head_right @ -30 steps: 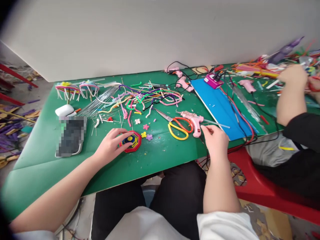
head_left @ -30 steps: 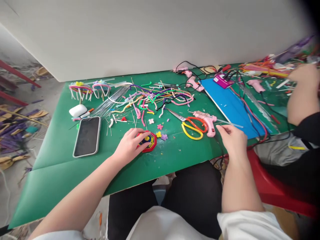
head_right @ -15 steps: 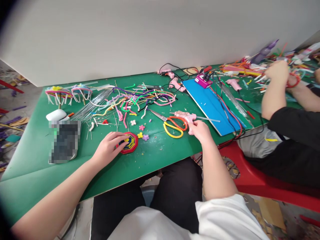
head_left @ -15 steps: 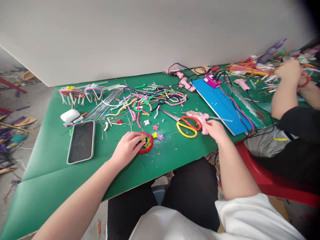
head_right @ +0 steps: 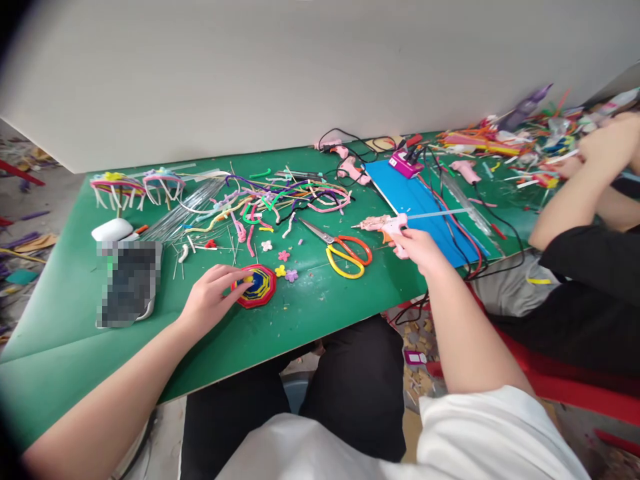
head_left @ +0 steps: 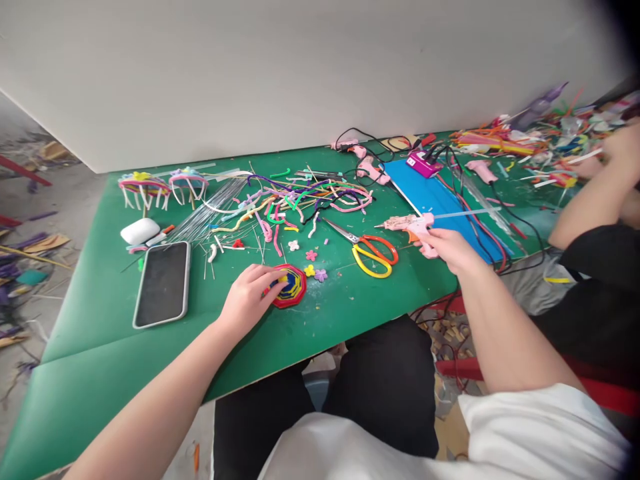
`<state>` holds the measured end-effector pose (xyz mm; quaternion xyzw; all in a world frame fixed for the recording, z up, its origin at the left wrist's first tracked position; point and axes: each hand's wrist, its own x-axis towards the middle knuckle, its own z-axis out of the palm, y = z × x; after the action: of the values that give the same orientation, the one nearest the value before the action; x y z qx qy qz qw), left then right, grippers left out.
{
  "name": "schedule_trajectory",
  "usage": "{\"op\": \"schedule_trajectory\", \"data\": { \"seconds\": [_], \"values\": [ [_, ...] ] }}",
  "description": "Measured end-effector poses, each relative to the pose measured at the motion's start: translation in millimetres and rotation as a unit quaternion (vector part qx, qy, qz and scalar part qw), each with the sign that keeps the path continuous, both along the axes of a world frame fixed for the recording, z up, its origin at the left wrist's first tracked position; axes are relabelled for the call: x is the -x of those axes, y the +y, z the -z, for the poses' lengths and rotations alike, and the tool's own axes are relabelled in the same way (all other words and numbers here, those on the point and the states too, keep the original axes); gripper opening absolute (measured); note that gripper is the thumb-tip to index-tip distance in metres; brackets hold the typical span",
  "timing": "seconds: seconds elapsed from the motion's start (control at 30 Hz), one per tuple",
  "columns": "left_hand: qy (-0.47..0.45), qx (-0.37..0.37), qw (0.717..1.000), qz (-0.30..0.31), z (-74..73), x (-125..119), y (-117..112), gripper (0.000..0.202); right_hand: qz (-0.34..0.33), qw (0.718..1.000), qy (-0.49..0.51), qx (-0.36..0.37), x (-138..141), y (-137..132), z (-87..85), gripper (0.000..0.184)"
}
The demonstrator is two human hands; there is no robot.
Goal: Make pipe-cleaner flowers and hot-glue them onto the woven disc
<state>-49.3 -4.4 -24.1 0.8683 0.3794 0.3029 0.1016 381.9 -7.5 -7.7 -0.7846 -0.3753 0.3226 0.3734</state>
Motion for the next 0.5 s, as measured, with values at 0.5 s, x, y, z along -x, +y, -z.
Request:
{"op": "schedule_trajectory", "data": {
  "seconds": [0.5],
  "values": [
    [-0.016, 0.003, 1.0, -0.022, -3.0, 4.4, -0.7, 0.022, -0.225, 0.79, -0.568, 0.044, 34.4, 19.2, -55.7, 0.027]
  ]
}}
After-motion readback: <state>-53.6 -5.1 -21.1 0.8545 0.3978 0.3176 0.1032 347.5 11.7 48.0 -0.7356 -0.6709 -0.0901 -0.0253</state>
